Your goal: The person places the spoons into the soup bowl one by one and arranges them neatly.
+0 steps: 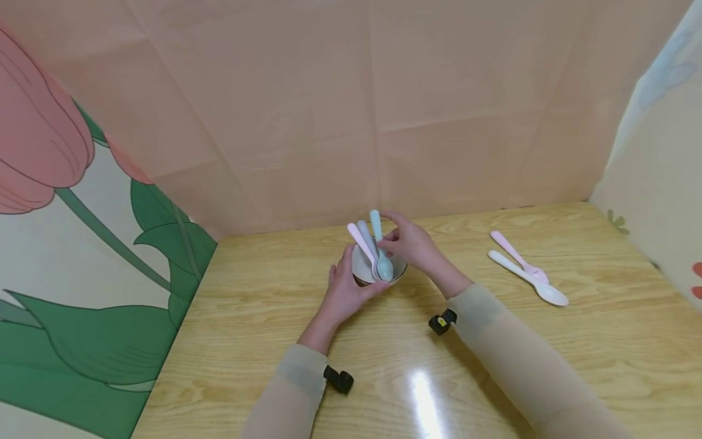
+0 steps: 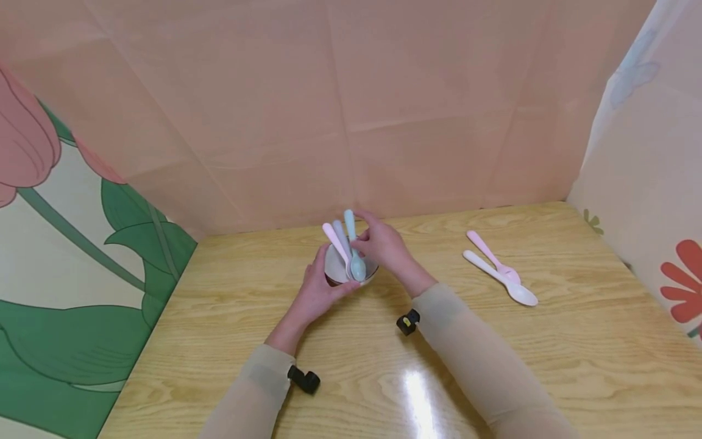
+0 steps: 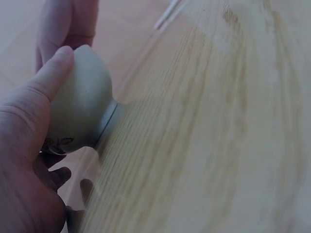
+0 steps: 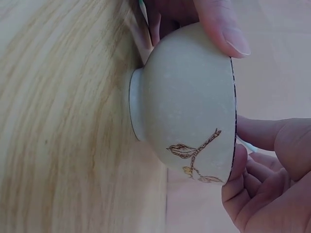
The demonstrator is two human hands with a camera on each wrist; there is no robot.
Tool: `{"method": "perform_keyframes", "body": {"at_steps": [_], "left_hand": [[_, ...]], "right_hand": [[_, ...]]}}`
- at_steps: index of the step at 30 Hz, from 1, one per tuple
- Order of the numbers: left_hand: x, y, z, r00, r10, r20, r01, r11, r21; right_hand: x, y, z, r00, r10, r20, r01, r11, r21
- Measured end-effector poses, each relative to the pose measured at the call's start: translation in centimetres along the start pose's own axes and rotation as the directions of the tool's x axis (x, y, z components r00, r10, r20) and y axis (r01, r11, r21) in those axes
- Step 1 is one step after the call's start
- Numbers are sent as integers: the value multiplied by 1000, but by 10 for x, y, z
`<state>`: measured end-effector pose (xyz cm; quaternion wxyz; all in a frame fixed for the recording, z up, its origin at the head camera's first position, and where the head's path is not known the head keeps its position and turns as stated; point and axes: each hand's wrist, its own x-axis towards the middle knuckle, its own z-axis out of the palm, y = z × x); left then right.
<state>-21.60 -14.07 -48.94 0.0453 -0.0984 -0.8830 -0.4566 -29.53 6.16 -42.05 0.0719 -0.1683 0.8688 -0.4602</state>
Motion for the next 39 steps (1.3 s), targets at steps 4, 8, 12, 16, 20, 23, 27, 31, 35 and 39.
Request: {"method": "perform_keyframes", "body": {"at_steps": [4, 8, 12, 16, 20, 23, 27, 31, 35, 39], "left_hand": [[0, 0, 0, 1000, 1, -2, -1, 1000, 1], [0, 0, 0, 1000, -2, -3, 2, 1000, -4], [1, -1, 1, 1000, 0, 4, 0, 1000, -6], [1, -2, 1, 1000, 4, 4, -4, 1000, -4], [1, -1, 0, 1000, 15, 0, -15, 1000, -14], [0, -1, 0, 1000, 19, -4, -19, 1000, -16], [1, -1, 1, 1000, 30, -10, -30, 999, -14], [1, -1, 1, 999, 41, -15, -41, 999, -16], [1, 1, 2, 999, 39, -19, -39, 999, -12], [2, 1, 3, 999, 42, -21, -43, 999, -9]], "right_hand": [[2, -2, 0, 1000, 11, 11, -10, 999, -36], [4, -3, 0, 1000, 18, 25, -16, 997, -70], [4, -5, 0, 999, 24, 35, -21, 996, -84], [5, -6, 0, 999, 29, 42, -25, 995, -99], [7, -6, 0, 999, 31, 44, -25, 992, -122], [7, -6, 0, 998, 32, 49, -25, 991, -129], [8, -6, 1, 998, 28, 58, -19, 988, -151], [9, -5, 2, 998, 13, 59, -2, 983, -184], [7, -6, 1, 998, 3, 55, 7, 982, -188], [6, -7, 0, 998, 20, 62, -7, 981, -195]]}}
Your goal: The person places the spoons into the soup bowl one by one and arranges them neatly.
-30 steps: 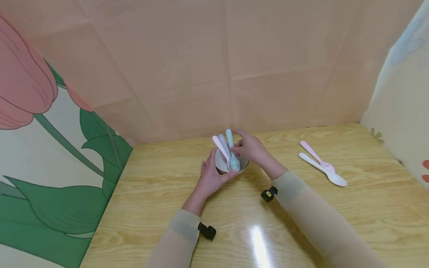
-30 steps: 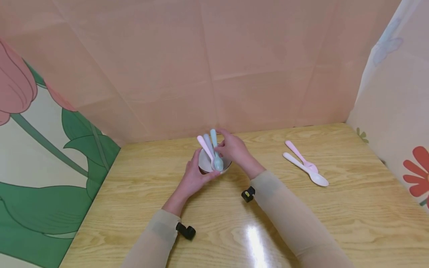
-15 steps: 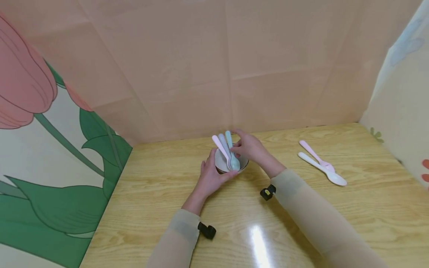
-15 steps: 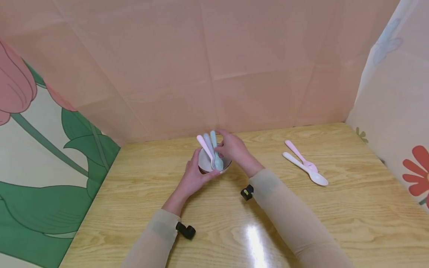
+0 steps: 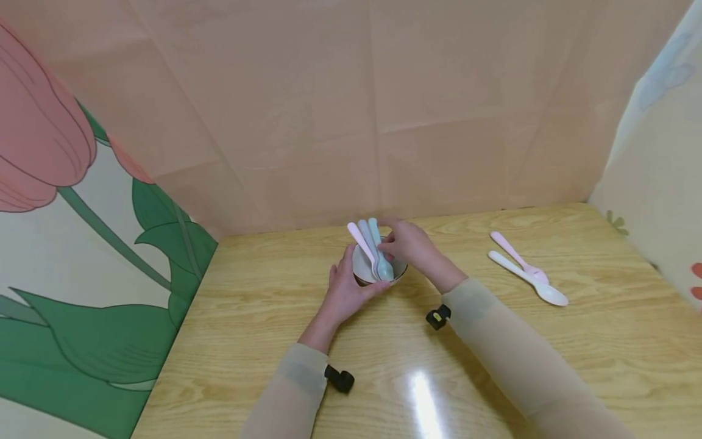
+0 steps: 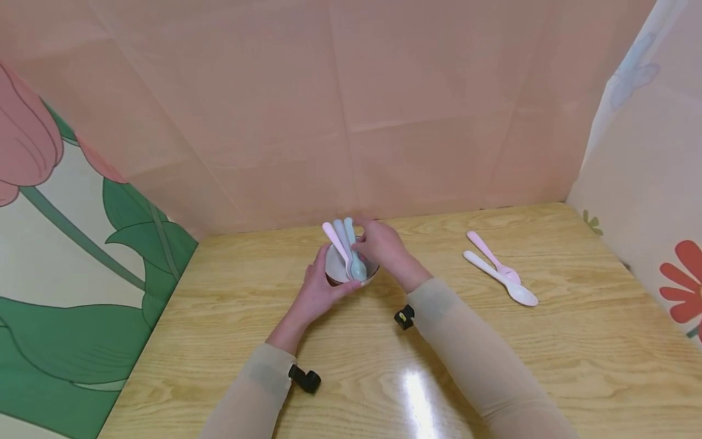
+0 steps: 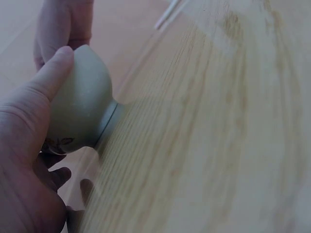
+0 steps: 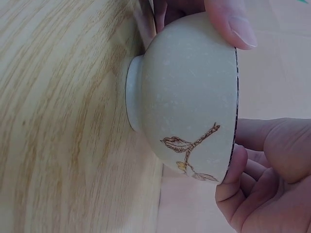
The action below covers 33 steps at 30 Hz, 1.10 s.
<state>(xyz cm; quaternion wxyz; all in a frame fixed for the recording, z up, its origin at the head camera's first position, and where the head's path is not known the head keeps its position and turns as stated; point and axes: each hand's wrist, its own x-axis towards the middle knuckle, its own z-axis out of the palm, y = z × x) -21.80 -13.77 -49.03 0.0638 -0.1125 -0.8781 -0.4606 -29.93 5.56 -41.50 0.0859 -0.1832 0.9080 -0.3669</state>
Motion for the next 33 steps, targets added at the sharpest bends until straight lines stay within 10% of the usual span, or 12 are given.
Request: {"method": "perform_keyframes", "body": {"at_steps": [33], "left_hand": [[0, -2, 0, 1000, -5, -2, 5, 1000, 7]], "right_hand": [[-20, 13, -7, 990, -65, -125, 79, 991, 111]]}}
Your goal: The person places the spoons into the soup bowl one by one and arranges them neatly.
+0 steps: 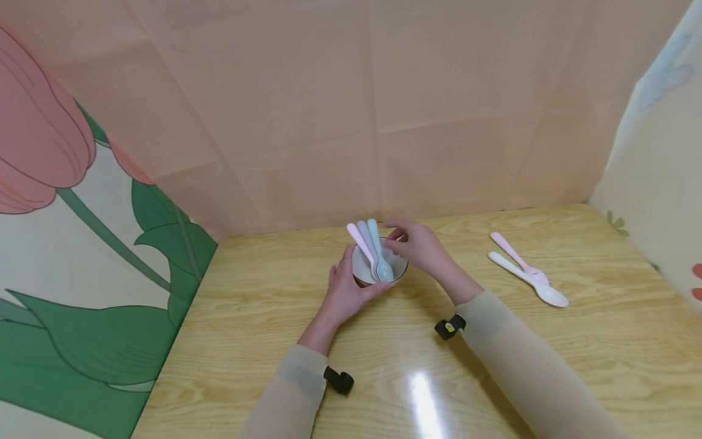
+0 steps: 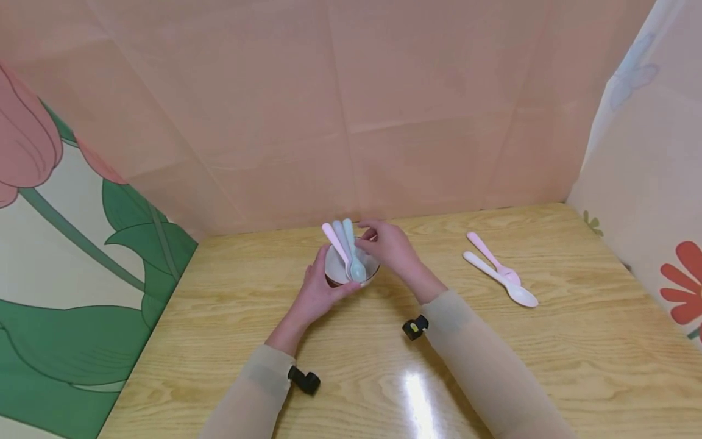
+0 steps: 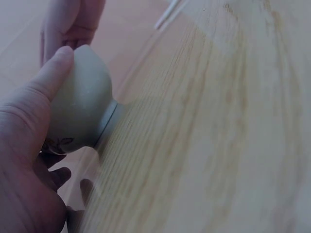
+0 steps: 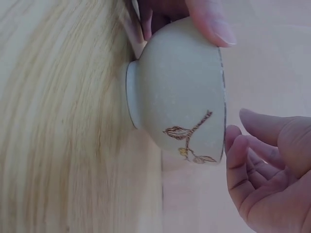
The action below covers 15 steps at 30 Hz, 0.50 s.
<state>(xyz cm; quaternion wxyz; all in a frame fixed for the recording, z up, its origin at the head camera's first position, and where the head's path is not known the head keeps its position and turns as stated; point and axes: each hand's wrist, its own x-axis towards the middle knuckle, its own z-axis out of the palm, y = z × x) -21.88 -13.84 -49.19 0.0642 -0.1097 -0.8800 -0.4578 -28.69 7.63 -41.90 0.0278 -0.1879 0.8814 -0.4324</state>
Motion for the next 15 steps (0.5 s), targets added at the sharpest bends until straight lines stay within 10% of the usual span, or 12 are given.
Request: {"method": "perform_keyframes", "body": {"at_steps": [15], "left_hand": [[1, -3, 1, 1000, 10, -4, -10, 1000, -3]], "right_hand": [[-28, 6, -23, 993, -38, -114, 47, 996, 74]]}}
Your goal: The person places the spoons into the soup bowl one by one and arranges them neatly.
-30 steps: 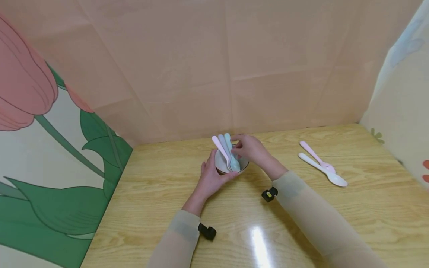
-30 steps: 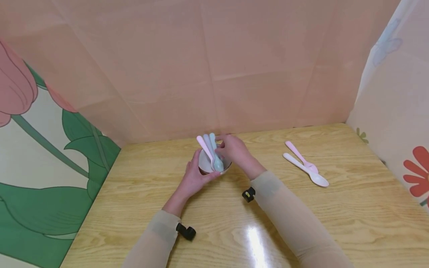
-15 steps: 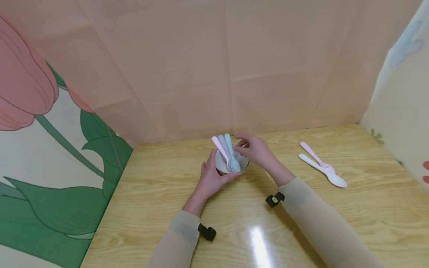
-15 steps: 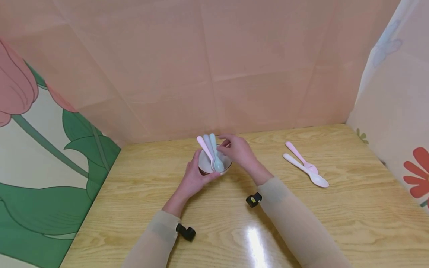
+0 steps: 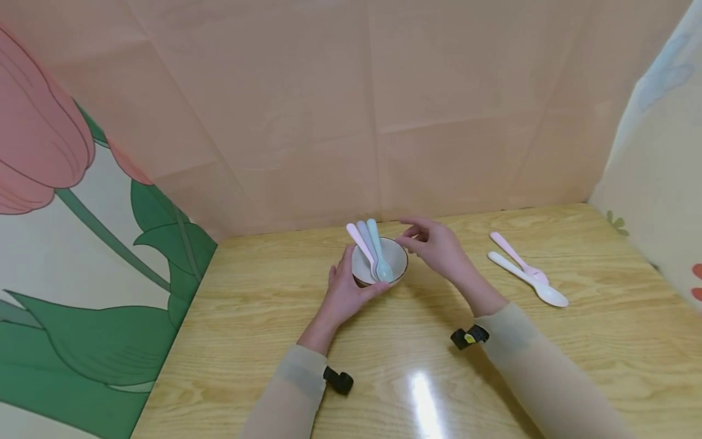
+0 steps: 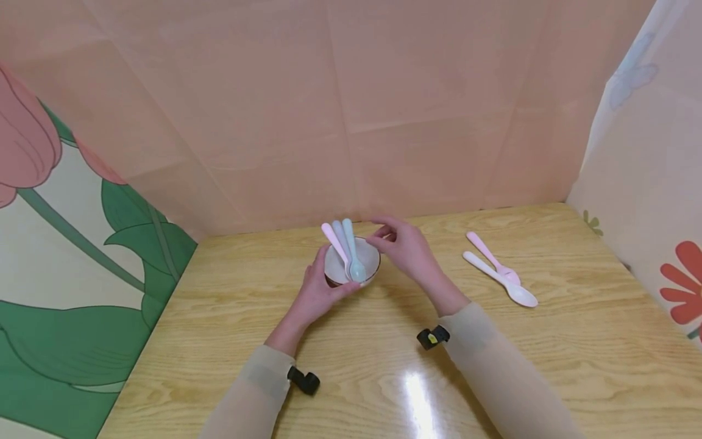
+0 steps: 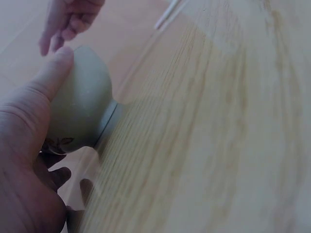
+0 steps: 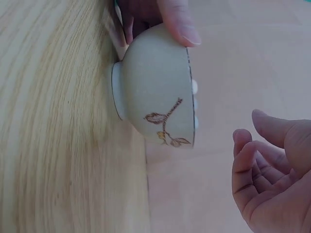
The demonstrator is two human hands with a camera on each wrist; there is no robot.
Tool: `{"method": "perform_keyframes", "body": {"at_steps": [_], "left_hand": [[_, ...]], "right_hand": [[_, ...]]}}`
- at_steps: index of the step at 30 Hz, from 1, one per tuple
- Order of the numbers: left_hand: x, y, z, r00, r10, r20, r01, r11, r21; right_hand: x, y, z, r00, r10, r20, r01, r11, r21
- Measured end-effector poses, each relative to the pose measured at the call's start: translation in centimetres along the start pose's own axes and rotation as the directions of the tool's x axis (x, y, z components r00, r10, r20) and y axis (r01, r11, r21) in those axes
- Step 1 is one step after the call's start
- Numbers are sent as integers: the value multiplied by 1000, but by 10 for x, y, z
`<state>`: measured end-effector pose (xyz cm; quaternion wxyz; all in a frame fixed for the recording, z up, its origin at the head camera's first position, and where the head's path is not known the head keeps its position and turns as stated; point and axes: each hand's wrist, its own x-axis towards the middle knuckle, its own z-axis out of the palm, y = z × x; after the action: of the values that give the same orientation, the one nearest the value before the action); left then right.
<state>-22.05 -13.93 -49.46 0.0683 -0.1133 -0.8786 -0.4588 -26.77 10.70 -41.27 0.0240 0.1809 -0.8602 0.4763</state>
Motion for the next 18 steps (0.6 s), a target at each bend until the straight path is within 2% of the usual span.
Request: {"method": "perform_keyframes", "body": {"at_steps": [10, 18], "left_hand": [[1, 2, 0, 1000, -27, -2, 27, 1000, 11], [1, 1, -1, 1000, -31, -2, 31, 1000, 2]], "right_hand": [[-17, 3, -27, 999, -1, -34, 1, 1000, -16], [-32, 7, -49, 998, 6, -57, -10, 996, -84]]}}
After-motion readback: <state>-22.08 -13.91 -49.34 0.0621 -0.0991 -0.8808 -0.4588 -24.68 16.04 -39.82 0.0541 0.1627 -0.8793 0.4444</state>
